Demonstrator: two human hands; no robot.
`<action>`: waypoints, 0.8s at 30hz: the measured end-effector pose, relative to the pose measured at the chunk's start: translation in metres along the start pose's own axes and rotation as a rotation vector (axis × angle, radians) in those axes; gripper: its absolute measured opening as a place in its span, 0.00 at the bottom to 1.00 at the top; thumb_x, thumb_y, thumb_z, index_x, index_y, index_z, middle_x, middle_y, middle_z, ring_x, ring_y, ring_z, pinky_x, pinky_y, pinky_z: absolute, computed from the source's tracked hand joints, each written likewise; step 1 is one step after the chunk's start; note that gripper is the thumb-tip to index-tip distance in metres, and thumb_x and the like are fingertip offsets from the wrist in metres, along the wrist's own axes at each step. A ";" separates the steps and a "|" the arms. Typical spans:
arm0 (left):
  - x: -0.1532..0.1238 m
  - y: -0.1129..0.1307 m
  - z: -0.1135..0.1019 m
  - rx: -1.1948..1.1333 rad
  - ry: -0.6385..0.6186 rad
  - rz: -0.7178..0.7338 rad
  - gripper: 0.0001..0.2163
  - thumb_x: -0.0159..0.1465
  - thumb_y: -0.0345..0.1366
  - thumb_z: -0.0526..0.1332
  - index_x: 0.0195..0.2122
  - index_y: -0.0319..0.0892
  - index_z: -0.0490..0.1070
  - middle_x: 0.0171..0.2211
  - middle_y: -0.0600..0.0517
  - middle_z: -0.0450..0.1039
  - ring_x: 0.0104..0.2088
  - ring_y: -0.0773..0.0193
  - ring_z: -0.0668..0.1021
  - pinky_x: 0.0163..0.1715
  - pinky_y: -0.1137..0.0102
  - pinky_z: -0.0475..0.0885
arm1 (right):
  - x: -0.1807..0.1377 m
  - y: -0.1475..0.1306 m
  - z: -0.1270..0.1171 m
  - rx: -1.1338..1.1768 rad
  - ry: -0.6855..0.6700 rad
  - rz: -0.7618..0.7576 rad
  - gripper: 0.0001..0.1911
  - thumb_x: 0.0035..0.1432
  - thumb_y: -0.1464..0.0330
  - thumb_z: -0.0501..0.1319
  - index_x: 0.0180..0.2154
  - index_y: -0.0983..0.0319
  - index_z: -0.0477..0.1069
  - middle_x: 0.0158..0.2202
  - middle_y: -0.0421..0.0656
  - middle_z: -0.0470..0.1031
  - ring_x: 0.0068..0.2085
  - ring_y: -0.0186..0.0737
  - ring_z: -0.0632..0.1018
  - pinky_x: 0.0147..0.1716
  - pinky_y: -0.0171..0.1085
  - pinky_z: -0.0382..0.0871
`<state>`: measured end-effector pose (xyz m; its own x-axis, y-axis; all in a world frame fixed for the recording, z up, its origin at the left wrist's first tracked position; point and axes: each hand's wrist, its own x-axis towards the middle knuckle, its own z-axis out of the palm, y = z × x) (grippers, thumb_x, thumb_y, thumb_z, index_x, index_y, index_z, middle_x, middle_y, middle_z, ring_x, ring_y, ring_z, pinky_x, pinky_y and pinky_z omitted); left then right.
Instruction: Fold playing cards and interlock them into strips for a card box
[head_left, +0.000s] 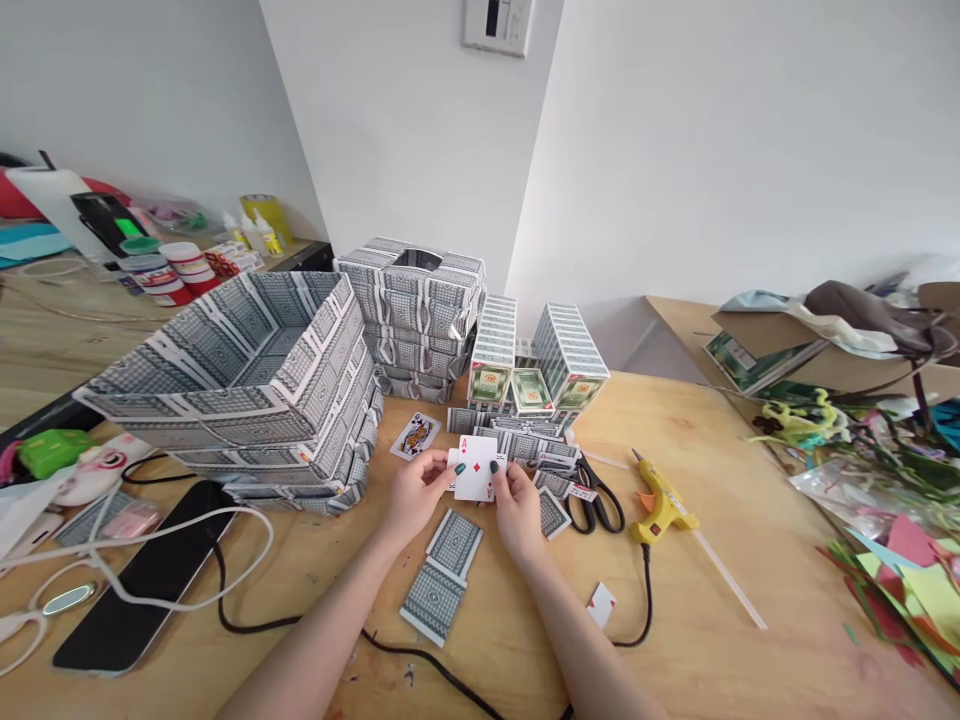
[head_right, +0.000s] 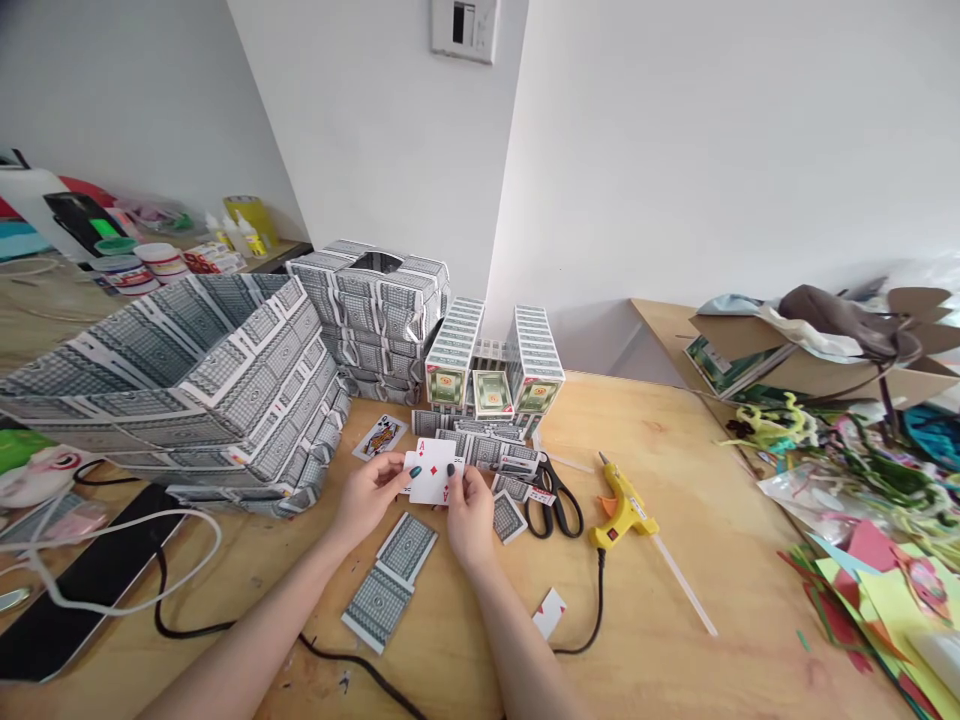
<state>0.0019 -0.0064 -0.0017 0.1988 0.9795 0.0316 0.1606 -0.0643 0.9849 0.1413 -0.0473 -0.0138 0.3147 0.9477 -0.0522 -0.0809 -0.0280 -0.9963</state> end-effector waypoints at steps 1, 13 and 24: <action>0.000 0.001 0.000 -0.012 0.004 -0.009 0.10 0.54 0.39 0.58 0.33 0.38 0.70 0.29 0.50 0.75 0.29 0.64 0.76 0.29 0.71 0.71 | 0.000 0.000 0.000 -0.008 -0.001 -0.002 0.18 0.51 0.52 0.55 0.26 0.60 0.63 0.20 0.38 0.65 0.21 0.34 0.66 0.19 0.32 0.62; 0.003 0.002 -0.004 0.066 0.044 -0.038 0.08 0.54 0.38 0.58 0.28 0.38 0.71 0.22 0.53 0.73 0.23 0.67 0.74 0.22 0.75 0.67 | -0.002 -0.004 0.000 0.059 -0.071 0.001 0.15 0.51 0.57 0.58 0.33 0.62 0.67 0.29 0.43 0.74 0.30 0.40 0.73 0.30 0.37 0.67; 0.003 0.001 -0.005 0.063 0.032 -0.026 0.09 0.53 0.40 0.59 0.28 0.39 0.72 0.23 0.52 0.74 0.24 0.66 0.74 0.22 0.74 0.68 | 0.000 -0.001 -0.002 0.061 -0.087 0.014 0.14 0.49 0.58 0.59 0.32 0.61 0.67 0.31 0.44 0.76 0.32 0.42 0.75 0.31 0.38 0.68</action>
<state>-0.0018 -0.0022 0.0003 0.1626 0.9866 0.0130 0.2257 -0.0501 0.9729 0.1430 -0.0482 -0.0128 0.2303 0.9715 -0.0570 -0.1430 -0.0241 -0.9894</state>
